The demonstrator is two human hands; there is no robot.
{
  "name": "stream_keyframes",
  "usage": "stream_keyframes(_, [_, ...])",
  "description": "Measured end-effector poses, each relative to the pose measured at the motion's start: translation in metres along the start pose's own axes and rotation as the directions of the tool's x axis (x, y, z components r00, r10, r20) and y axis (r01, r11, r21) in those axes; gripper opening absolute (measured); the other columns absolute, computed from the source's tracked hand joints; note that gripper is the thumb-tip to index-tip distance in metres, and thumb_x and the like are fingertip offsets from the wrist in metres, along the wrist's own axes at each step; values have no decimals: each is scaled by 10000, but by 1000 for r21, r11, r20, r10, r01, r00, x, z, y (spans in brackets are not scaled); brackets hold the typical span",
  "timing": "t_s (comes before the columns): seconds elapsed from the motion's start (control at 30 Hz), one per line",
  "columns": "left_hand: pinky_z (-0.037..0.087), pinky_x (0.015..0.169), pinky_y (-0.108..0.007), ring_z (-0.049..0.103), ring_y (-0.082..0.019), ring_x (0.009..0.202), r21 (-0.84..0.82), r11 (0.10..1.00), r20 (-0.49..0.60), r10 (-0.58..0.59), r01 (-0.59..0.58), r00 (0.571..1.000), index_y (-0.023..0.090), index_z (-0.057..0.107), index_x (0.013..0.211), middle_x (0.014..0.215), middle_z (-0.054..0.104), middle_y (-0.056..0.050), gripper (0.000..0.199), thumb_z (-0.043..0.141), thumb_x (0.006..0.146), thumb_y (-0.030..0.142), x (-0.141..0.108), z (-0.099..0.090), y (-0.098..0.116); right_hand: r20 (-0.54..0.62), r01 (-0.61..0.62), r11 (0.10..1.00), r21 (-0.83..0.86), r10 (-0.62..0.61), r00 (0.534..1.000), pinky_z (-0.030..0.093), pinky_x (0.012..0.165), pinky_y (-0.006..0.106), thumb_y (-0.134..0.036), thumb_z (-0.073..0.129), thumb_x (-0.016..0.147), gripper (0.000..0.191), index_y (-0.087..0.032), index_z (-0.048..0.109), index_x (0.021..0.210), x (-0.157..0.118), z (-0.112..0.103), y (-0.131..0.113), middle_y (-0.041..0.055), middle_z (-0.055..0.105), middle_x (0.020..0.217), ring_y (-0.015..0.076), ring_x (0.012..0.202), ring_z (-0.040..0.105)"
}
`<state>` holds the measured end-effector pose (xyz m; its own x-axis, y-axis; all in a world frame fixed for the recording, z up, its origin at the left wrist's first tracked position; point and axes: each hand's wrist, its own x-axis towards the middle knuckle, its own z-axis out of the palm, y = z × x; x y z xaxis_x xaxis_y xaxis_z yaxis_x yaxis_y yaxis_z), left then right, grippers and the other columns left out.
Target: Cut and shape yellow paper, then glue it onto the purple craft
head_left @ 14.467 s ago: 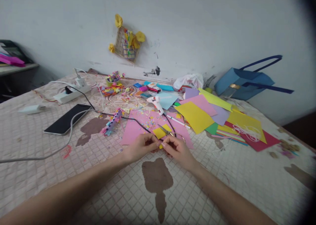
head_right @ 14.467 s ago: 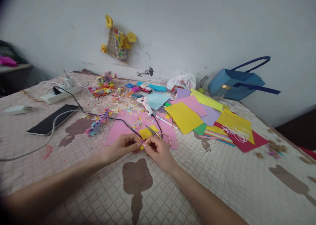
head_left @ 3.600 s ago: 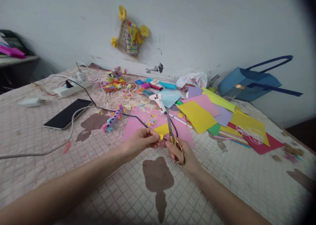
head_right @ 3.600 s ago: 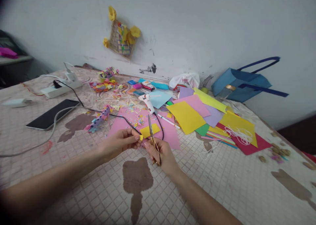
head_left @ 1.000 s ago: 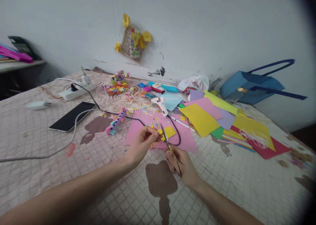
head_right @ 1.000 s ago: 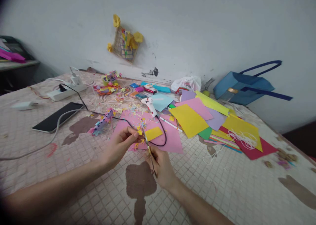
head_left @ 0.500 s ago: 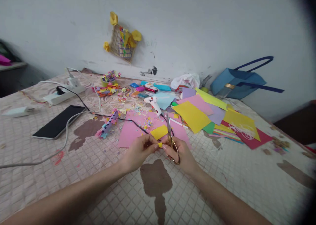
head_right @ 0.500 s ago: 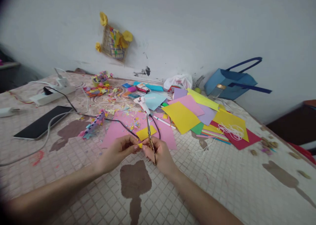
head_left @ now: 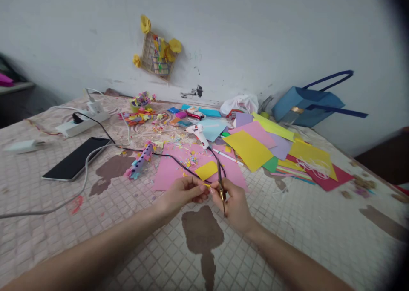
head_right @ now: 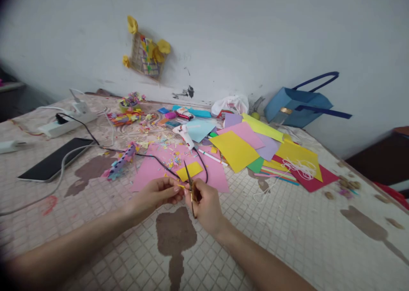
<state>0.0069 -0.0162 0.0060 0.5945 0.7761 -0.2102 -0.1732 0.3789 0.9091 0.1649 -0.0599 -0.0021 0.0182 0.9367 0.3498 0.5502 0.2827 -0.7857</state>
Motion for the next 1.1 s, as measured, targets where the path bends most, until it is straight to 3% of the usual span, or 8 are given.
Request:
stream_keyframes(0.43, [463, 658, -213, 605, -100, 661, -212, 972, -3, -109, 106, 994, 105, 622, 769, 735, 657, -48, 162, 718, 681, 202, 2, -3, -3, -27, 141, 972, -189, -149, 989, 362, 500, 213, -243, 514, 799, 108, -156, 557, 753, -3, 3, 11, -11, 525, 570, 108, 501, 456])
stream_keyframes(0.87, [475, 686, -206, 624, -103, 699, -226, 966, 34, -118, 123, 992, 113, 622, 764, 758, 664, -43, 167, 734, 668, 191, 1, -2, 1, -26, 136, 968, -213, -145, 989, 344, 503, 217, -188, 513, 761, 78, -183, 510, 684, -2, 3, 11, -17, 504, 562, 111, 505, 453])
stream_keyframes(1.1, [493, 689, -204, 631, -98, 684, -264, 952, -9, -162, 154, 987, 110, 626, 777, 784, 675, -51, 123, 706, 698, 159, 3, -3, -3, -39, 201, 950, -237, -216, 976, 315, 508, 214, -114, 522, 703, 150, -196, 431, 616, -3, 5, 14, -33, 462, 547, 105, 508, 424])
